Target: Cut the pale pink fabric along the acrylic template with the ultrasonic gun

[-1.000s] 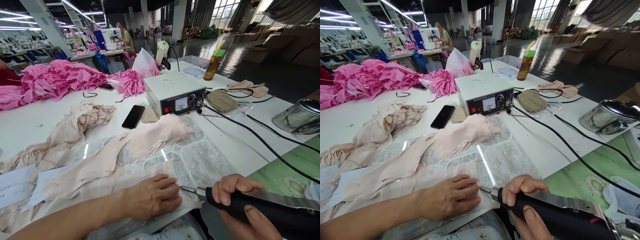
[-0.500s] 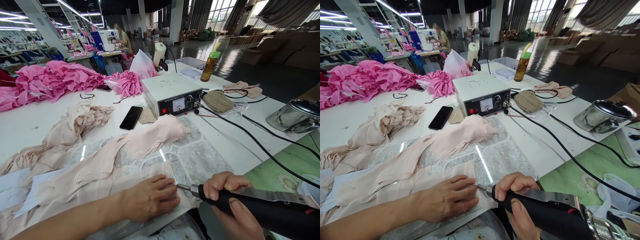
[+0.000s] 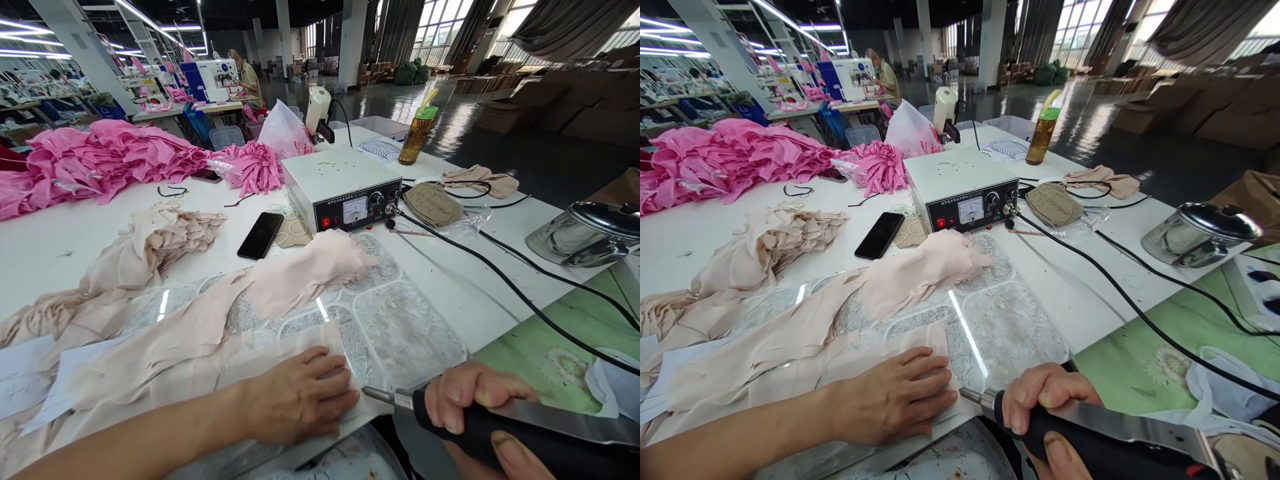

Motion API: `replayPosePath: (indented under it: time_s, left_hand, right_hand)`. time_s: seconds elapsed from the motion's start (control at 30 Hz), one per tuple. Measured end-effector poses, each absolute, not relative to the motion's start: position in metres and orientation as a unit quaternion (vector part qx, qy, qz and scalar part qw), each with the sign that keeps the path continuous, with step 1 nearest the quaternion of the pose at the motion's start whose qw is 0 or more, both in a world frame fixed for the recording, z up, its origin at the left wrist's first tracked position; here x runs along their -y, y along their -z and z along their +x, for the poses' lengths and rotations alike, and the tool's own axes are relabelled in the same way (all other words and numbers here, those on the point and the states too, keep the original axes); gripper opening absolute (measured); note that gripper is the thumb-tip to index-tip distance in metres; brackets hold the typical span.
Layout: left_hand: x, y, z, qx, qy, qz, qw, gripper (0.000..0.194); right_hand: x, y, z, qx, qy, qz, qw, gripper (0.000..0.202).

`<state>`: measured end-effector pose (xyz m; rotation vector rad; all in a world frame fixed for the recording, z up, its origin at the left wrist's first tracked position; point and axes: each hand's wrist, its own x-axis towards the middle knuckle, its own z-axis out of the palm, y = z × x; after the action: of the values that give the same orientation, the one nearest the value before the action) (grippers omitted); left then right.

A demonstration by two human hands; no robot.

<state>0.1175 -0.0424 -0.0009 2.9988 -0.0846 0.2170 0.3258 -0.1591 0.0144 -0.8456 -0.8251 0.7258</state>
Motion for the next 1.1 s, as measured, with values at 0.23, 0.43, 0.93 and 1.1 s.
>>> replayPosePath:
  time_s: [0.23,0.43,0.93,1.1]
  left_hand:
    - [0.044,0.001,0.119,0.021,-0.076,0.995,0.064,0.032]
    - [0.044,0.002,0.119,0.022,-0.073,0.995,0.067,0.033]
    - [0.045,0.006,0.116,0.015,-0.08,0.994,0.067,0.03]
    - [0.044,0.003,0.117,0.019,-0.077,0.995,0.057,0.029]
  right_hand:
    - [0.156,-0.012,0.324,0.392,-0.333,-0.394,0.761,0.007]
    - [0.152,-0.012,0.323,0.409,-0.333,-0.381,0.759,0.004]
    - [0.169,-0.012,0.325,0.378,-0.285,-0.428,0.77,0.007]
    - [0.165,-0.013,0.321,0.372,-0.275,-0.451,0.764,0.007]
